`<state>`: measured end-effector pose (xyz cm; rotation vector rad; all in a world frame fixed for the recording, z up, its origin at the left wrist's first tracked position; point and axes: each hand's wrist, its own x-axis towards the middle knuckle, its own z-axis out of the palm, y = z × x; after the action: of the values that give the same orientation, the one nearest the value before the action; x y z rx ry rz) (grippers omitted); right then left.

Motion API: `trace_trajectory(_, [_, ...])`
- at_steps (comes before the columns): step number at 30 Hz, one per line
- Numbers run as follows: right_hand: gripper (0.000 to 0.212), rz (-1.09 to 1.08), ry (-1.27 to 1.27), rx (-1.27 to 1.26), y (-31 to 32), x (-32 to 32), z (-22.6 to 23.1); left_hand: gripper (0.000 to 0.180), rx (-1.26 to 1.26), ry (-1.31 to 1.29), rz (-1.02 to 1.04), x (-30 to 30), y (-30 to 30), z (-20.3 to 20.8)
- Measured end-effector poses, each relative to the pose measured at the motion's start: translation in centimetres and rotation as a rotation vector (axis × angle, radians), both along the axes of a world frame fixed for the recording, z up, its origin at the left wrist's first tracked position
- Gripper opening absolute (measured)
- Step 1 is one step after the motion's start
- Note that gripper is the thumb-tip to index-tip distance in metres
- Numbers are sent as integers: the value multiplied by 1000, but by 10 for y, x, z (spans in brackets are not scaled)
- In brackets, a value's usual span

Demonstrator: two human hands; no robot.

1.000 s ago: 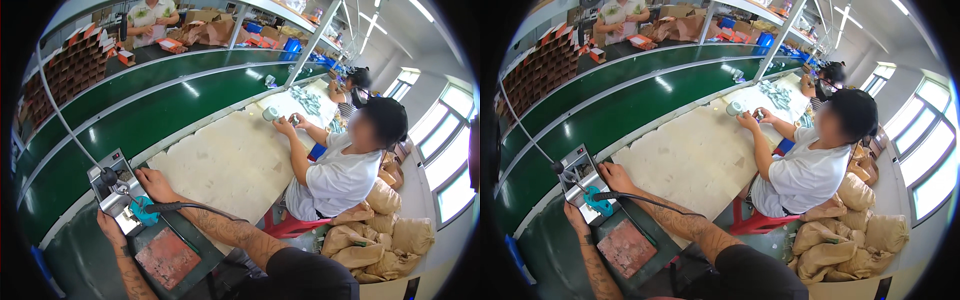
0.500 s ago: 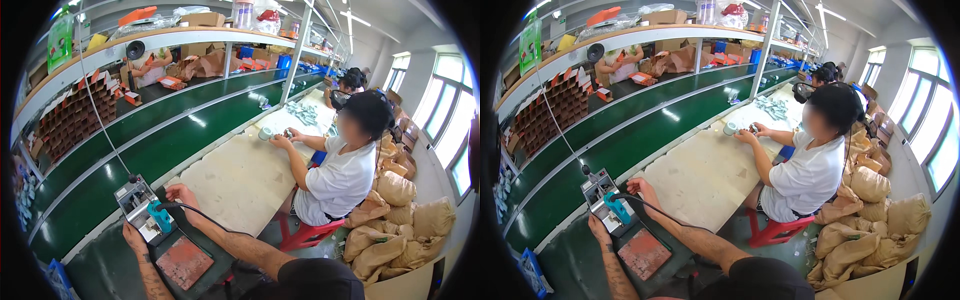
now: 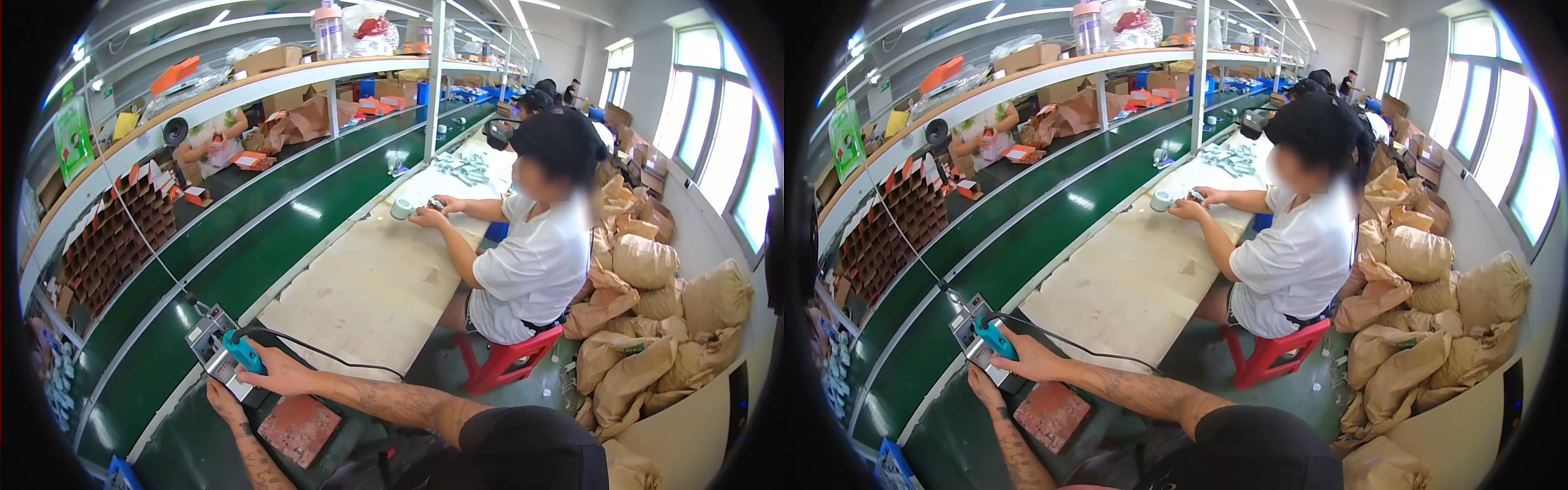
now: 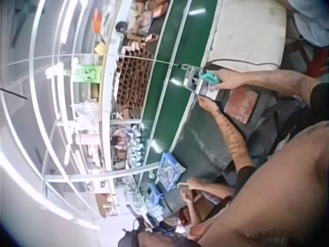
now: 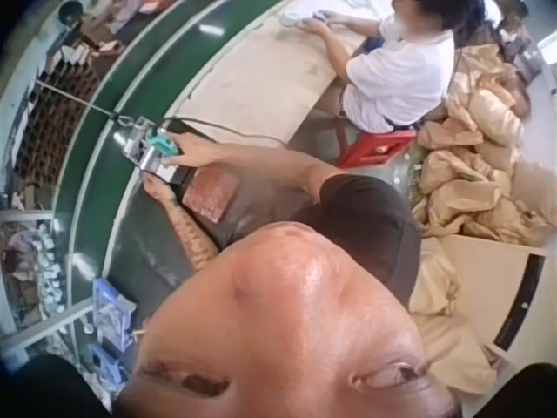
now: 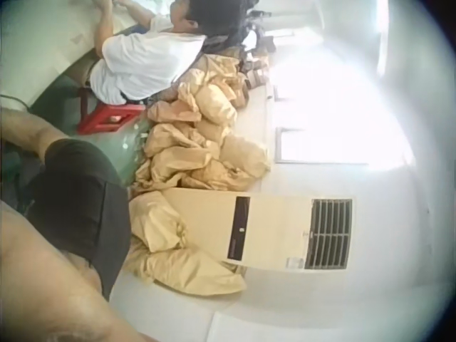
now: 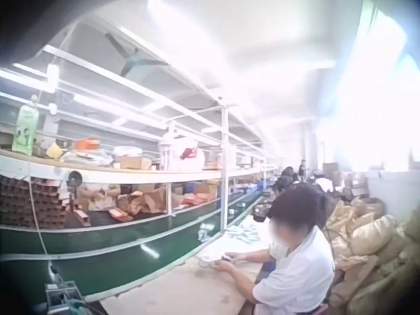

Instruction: Assembling white plastic handle-shaped components using a pneumatic fastening tool and an assembly jig on a factory production line.

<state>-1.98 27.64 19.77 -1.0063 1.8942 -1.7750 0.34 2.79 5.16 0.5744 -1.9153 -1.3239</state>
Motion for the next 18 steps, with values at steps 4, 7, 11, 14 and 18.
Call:
trace_trajectory(4, [60, -126, 202, -125, -4, 11, -10, 53, -53, 56, -66, 5, 9, 12])
trace_trajectory(7, [55, -215, 301, -285, 0, 20, -15, 53, -97, 54, -43, 2, 1, -1])
trace_trajectory(11, [52, -210, 222, -237, 15, 26, -15, 54, 25, 73, -162, 3, -8, -8])
trace_trajectory(14, [44, -274, 250, -268, 30, 25, -20, 56, -28, 102, -136, 5, -3, -7])
trace_trajectory(18, [44, -336, 297, -192, 47, 17, -19, 55, -118, 39, -84, 7, -4, -2])
